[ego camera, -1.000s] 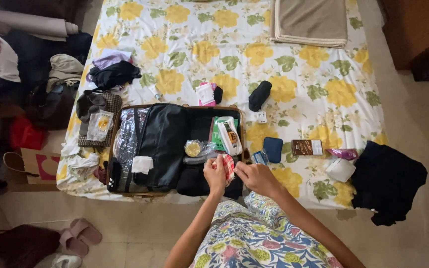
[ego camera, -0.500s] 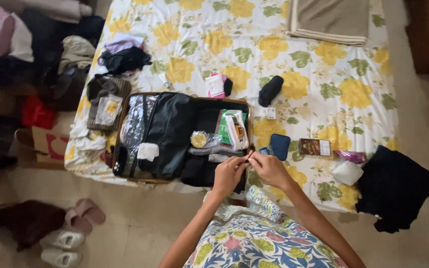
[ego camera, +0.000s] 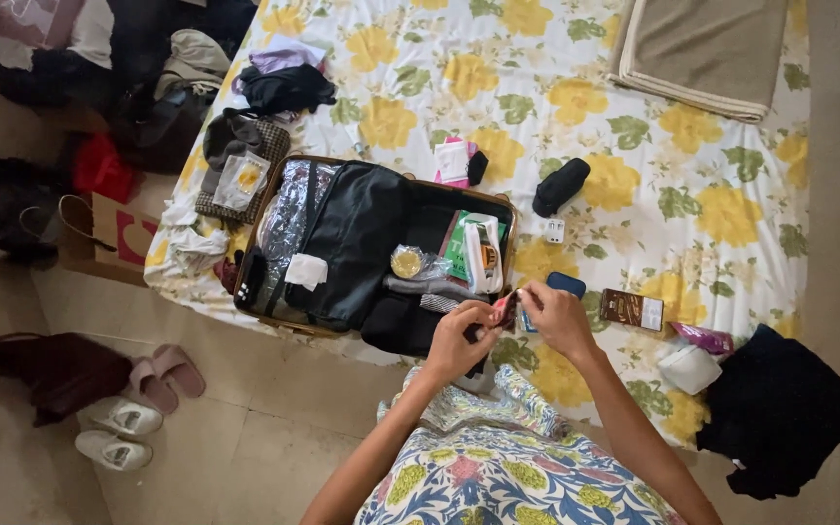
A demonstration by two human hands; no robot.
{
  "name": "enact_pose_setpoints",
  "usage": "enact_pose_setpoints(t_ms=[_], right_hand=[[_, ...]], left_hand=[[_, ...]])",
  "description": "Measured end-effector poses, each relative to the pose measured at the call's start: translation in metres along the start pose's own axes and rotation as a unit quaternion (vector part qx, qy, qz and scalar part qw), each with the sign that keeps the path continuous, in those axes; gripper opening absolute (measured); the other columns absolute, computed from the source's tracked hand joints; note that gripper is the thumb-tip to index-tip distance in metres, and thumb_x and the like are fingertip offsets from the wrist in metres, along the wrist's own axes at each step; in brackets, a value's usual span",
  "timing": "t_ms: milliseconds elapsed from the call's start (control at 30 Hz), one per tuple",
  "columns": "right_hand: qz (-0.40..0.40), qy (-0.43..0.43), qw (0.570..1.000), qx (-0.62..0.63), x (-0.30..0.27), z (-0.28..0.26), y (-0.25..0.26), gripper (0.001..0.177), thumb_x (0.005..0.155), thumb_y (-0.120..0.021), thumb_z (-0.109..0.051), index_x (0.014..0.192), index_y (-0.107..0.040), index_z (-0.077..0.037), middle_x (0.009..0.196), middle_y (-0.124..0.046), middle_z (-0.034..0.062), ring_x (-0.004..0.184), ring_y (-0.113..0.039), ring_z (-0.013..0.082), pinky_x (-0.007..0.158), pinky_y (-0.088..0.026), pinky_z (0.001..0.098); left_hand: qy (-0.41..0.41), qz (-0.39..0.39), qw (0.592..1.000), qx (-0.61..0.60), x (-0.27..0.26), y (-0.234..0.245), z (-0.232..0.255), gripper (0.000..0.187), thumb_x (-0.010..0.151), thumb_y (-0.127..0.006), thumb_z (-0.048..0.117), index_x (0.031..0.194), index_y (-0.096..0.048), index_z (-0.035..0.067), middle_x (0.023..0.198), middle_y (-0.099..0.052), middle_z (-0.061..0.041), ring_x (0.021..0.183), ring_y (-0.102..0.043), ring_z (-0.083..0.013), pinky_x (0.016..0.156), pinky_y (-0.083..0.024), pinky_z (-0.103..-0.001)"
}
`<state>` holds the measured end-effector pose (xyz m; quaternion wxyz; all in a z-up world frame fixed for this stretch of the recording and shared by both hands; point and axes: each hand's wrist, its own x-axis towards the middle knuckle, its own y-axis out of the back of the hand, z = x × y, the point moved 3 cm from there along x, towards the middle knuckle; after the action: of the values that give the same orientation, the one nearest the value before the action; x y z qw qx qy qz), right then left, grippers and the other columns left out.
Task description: The person packs a suitcase on a bed, placing items like a hair tool, a book, and containers inside, then closes a small pouch and puts socks and other small items into the suitcase.
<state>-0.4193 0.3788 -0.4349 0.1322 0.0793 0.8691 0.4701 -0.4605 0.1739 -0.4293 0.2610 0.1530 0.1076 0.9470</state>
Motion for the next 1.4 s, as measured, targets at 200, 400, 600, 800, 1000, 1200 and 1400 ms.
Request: enact_pose_setpoints(t_ms=[200, 400, 600, 800, 1000, 1200, 1400], right_hand=[[-0.015, 0.1, 0.995, 0.004, -0.006, -0.042, 0.022, 0.024, 0.106, -0.05, -0.031, 0.09, -0.061, -0.017, 0.062, -0.066, 0.0132, 0.064, -0.069, 0.0385, 0.064, -0.056, 0.0495], [-0.026, 0.133, 0.99, -0.03, -0.004, -0.048, 0.028, 0.025, 0.108, -0.049, -0.029, 0.092, -0.061, -0.014, 0.064, -0.065, 0.0138, 0.061, -0.068, 0.0368, 0.06, -0.056, 0.0458], [-0.051, 0.05, 0.993, 0.092, 0.008, -0.028, 0.013, 0.023, 0.107, -0.05, -0.025, 0.101, -0.068, -0.012, 0.074, -0.07, 0.0144, 0.067, -0.07, 0.0337, 0.058, -0.056, 0.0451], [-0.084, -0.148, 0.916, 0.362, 0.015, -0.016, 0.001, 0.026, 0.094, -0.049, -0.014, 0.103, -0.072, -0.007, 0.086, -0.074, 0.0127, 0.081, -0.074, 0.0216, 0.064, -0.061, 0.0366], [-0.097, -0.151, 0.912, 0.368, 0.014, -0.048, 0.002, 0.033, 0.084, -0.045, 0.002, 0.104, -0.072, 0.0, 0.094, -0.074, 0.0179, 0.085, -0.074, 0.0238, 0.066, -0.064, 0.0338], [-0.078, -0.084, 0.953, 0.28, 0.009, -0.049, 0.001, 0.043, 0.086, -0.05, 0.004, 0.119, -0.072, -0.014, 0.117, -0.075, 0.0151, 0.116, -0.068, 0.0328, 0.094, -0.06, 0.0486], [-0.025, -0.002, 0.959, 0.281, 0.016, -0.041, 0.026, 0.03, 0.093, -0.06, -0.003, 0.121, -0.069, -0.005, 0.109, -0.073, 0.0206, 0.103, -0.072, 0.035, 0.082, -0.063, 0.0502]], left_hand=[[0.086, -0.036, 0.995, 0.027, 0.008, 0.0, -0.012, 0.022, 0.088, -0.077, 0.027, 0.087, -0.065, 0.009, 0.081, -0.069, -0.014, 0.083, -0.07, -0.0406, 0.072, -0.054, -0.05], [0.075, -0.057, 0.993, 0.065, 0.017, 0.006, -0.015, 0.013, 0.09, -0.069, 0.019, 0.087, -0.061, 0.009, 0.068, -0.066, -0.018, 0.073, -0.07, -0.0427, 0.064, -0.052, -0.051], [0.092, -0.012, 0.992, 0.091, 0.021, 0.001, -0.032, 0.015, 0.09, -0.066, 0.018, 0.082, -0.057, 0.009, 0.059, -0.064, -0.014, 0.06, -0.069, -0.0364, 0.06, -0.053, -0.045], [0.178, 0.006, 0.979, 0.096, 0.024, 0.0, -0.042, 0.015, 0.085, -0.069, 0.019, 0.085, -0.063, 0.006, 0.064, -0.067, -0.018, 0.07, -0.071, -0.0425, 0.063, -0.052, -0.05], [0.259, -0.008, 0.966, 0.021, 0.021, -0.007, -0.052, 0.013, 0.084, -0.071, 0.024, 0.08, -0.064, 0.013, 0.057, -0.071, -0.002, 0.056, -0.072, -0.0205, 0.061, -0.054, -0.031], [0.251, 0.023, 0.967, -0.043, 0.015, -0.02, -0.083, 0.014, 0.084, -0.077, 0.018, 0.084, -0.071, 0.006, 0.069, -0.069, -0.011, 0.058, -0.071, -0.0194, 0.053, -0.054, -0.029], [0.225, 0.004, 0.973, -0.048, 0.016, -0.029, -0.084, 0.015, 0.085, -0.078, 0.019, 0.084, -0.07, 0.007, 0.071, -0.065, -0.011, 0.059, -0.066, -0.0191, 0.056, -0.052, -0.034]])
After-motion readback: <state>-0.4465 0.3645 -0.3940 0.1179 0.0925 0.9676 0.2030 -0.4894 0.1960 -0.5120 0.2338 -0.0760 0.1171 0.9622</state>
